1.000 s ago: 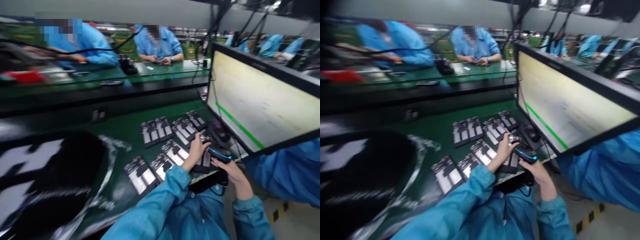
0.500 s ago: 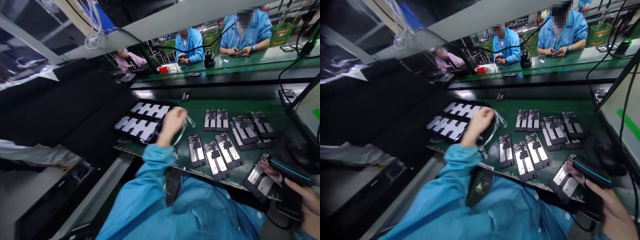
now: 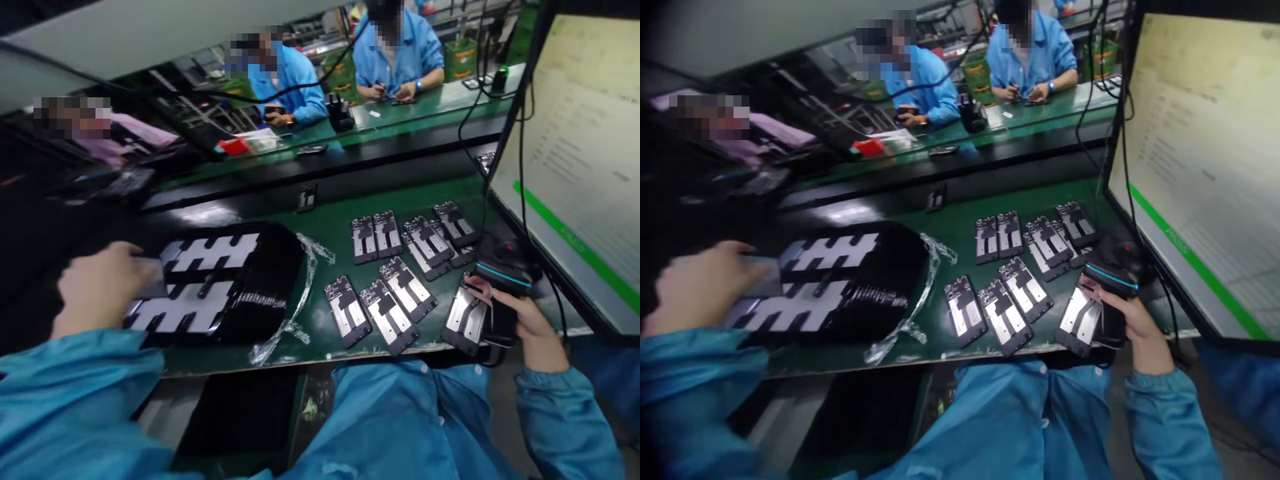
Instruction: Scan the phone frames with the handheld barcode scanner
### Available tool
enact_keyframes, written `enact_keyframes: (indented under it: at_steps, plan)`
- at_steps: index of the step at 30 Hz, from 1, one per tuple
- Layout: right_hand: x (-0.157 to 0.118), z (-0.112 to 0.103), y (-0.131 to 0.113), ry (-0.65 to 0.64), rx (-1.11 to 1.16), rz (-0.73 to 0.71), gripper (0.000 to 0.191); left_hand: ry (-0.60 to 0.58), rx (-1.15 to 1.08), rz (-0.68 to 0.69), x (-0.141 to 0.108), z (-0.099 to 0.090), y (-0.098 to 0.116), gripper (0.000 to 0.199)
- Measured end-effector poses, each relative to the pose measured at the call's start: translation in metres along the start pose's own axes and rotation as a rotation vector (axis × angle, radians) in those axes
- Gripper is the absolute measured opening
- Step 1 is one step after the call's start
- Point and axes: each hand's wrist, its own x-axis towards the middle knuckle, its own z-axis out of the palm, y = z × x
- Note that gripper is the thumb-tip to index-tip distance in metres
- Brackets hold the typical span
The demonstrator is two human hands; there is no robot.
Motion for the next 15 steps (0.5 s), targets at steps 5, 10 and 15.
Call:
enact_keyframes:
  at_steps: [5,10,15]
  plan:
    - [-0.009,0.012,0.003,-0.047,-0.167,-0.029,0.044,-0.069,-0.166,0.538,-0.082,0.071,0.217,0.034]
    - [-0.015,0.031,0.000,-0.085,-0.398,-0.089,0.055,-0.336,-0.583,0.785,-0.180,0.157,0.357,0.030]
    - [-0.017,0.041,-0.003,-0.058,-0.392,-0.110,0.054,-0.369,-0.658,0.736,-0.185,0.171,0.366,0.029]
